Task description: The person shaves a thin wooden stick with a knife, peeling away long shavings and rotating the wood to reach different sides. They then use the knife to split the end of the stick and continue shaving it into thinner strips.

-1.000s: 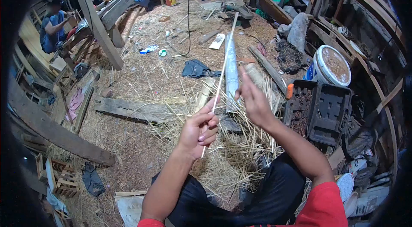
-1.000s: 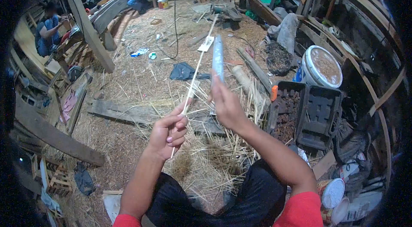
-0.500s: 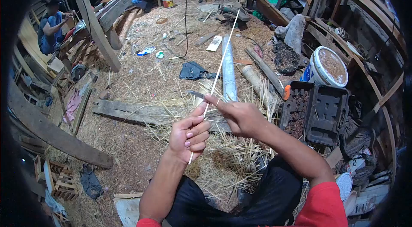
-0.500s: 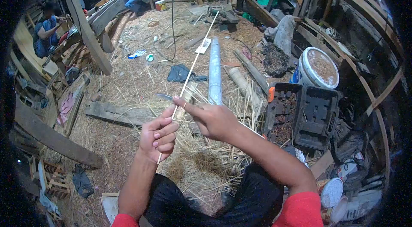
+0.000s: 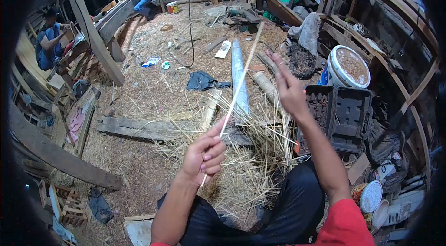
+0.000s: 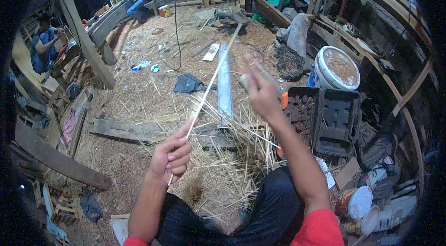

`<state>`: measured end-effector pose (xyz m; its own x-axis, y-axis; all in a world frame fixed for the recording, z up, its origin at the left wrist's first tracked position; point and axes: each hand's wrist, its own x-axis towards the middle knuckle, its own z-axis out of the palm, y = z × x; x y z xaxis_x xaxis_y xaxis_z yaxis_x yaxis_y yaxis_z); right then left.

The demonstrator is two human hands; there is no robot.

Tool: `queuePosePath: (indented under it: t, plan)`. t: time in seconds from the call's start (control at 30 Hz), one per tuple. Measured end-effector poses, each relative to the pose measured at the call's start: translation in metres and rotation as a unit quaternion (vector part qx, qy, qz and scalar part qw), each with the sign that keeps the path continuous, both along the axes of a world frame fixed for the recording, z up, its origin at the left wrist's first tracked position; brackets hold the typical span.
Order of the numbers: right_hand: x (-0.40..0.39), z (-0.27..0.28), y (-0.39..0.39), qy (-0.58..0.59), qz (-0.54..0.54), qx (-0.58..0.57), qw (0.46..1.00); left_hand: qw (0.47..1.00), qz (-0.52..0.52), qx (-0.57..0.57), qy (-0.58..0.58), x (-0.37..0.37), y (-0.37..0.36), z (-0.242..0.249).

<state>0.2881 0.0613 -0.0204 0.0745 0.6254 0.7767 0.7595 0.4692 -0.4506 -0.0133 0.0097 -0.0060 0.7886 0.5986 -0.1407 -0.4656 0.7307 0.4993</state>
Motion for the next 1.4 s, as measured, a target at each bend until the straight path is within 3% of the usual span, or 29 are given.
queuePosePath:
  t: [0.07,0.13,0.3,0.43,0.53,0.67,0.77,0.8,0.83,0.93,1.13,1.23,1.33,1.37,1.4]
  plan:
    - [-0.048,0.008,-0.035,0.003,0.104,-0.163,0.981,0.999,0.032,-0.024,-0.009,-0.001,0.008,-0.003]
    - [-0.081,0.013,-0.059,-0.077,0.207,-0.236,0.946,0.998,0.042,-0.039,-0.033,-0.002,0.013,-0.003]
    - [-0.103,0.005,-0.068,-0.193,0.209,-0.167,0.944,0.992,0.035,-0.091,-0.077,-0.009,0.008,0.0]
    - [-0.083,0.005,-0.047,-0.159,0.149,-0.17,0.961,0.996,0.006,-0.051,-0.072,-0.007,-0.001,0.006]
    - [-0.06,0.014,-0.037,-0.068,0.059,-0.268,0.959,0.998,-0.022,-0.045,-0.048,-0.006,-0.009,0.008]
    - [-0.015,-0.001,-0.013,-0.001,0.012,-0.151,0.988,0.999,-0.041,-0.02,-0.002,-0.001,-0.011,0.006]
    - [-0.053,0.012,-0.041,0.016,0.13,-0.224,0.966,0.999,0.006,0.023,0.022,0.002,0.0,0.004]
    - [-0.063,0.003,-0.046,-0.057,0.159,-0.255,0.952,1.0,0.022,0.002,0.016,0.0,0.003,0.002]
    - [-0.077,-0.005,-0.051,-0.118,0.2,-0.178,0.956,0.999,0.038,-0.018,0.01,-0.002,0.006,0.001]
    - [-0.1,-0.007,-0.063,-0.136,0.272,-0.164,0.938,0.996,0.028,-0.074,-0.051,-0.007,0.011,0.001]
    - [-0.092,0.005,-0.061,-0.222,0.197,-0.186,0.937,0.986,-0.001,-0.112,-0.12,-0.011,0.009,-0.006]
    - [-0.074,0.008,-0.043,-0.161,0.105,-0.258,0.947,0.99,-0.019,-0.087,-0.107,-0.011,0.0,0.002]
    - [-0.027,-0.007,-0.01,-0.02,0.054,-0.149,0.987,0.994,-0.055,-0.07,-0.065,-0.007,-0.014,0.005]
    - [-0.013,-0.012,0.0,-0.031,0.044,-0.059,0.997,0.996,-0.054,-0.052,-0.043,-0.005,-0.015,0.006]
    - [-0.014,-0.01,0.0,-0.041,0.053,-0.057,0.996,0.998,-0.044,-0.031,-0.029,-0.004,-0.013,0.005]
